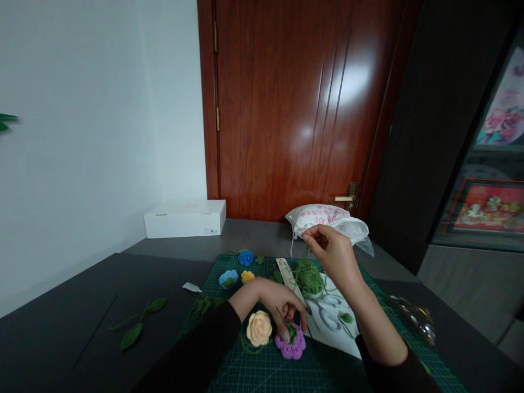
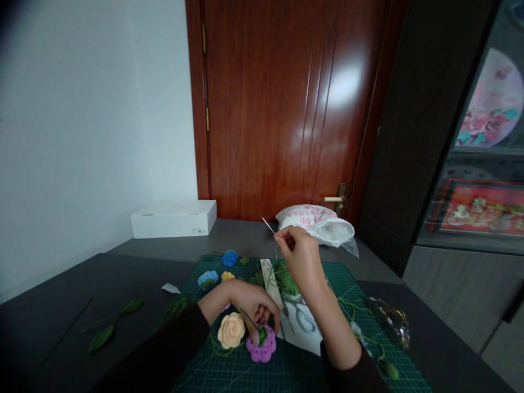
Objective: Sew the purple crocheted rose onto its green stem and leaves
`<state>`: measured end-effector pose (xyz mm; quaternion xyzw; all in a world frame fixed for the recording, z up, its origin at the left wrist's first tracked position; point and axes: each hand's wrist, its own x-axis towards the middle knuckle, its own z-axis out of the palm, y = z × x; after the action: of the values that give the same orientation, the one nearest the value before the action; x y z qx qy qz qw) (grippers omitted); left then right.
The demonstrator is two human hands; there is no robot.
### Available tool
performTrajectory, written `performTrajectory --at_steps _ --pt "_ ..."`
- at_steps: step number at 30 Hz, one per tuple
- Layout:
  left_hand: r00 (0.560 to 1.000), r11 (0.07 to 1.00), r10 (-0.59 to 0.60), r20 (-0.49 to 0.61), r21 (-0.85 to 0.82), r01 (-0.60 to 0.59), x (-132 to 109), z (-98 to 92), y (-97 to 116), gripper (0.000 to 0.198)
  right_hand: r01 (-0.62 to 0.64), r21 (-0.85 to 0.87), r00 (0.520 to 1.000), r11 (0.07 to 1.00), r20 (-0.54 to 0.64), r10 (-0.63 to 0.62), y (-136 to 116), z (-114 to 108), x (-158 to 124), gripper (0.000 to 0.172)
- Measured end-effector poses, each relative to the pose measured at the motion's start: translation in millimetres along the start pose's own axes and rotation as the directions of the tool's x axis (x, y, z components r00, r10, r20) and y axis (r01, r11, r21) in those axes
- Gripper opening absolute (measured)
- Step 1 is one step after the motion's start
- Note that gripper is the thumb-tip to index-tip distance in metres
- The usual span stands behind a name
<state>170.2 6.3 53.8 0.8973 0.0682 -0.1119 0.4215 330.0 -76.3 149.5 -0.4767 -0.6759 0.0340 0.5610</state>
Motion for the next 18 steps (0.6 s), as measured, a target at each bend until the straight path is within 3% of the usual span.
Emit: performTrajectory --at_steps 8,11,14,18 --pt "0.994 0.992 0.04 -0.103 0.12 -0.027 10 7.6 11 0.038 -0.034 0.113 0.999 0.993 0.003 0.034 -1 -1 0 0.02" --pt "0.967 0.989 0.059 -0.248 0.144 -0.023 -6 -3.7 21 0.043 -0.066 0.204 0.998 0.977 0.018 0.064 0 0 0 0.024" --pt "0.876 0.991 0.086 -0.474 0.129 -0.027 -32 -20.2 34 0.048 -0.09 0.303 0.996 0.949 0.034 0.083 -3 1 0 0.028" --pt "0.704 0.99 0.138 -0.697 0.072 -0.123 -67 -35.7 62 0.041 -0.093 0.407 0.995 0.909 0.069 0.071 -18 3 -3 0.029"
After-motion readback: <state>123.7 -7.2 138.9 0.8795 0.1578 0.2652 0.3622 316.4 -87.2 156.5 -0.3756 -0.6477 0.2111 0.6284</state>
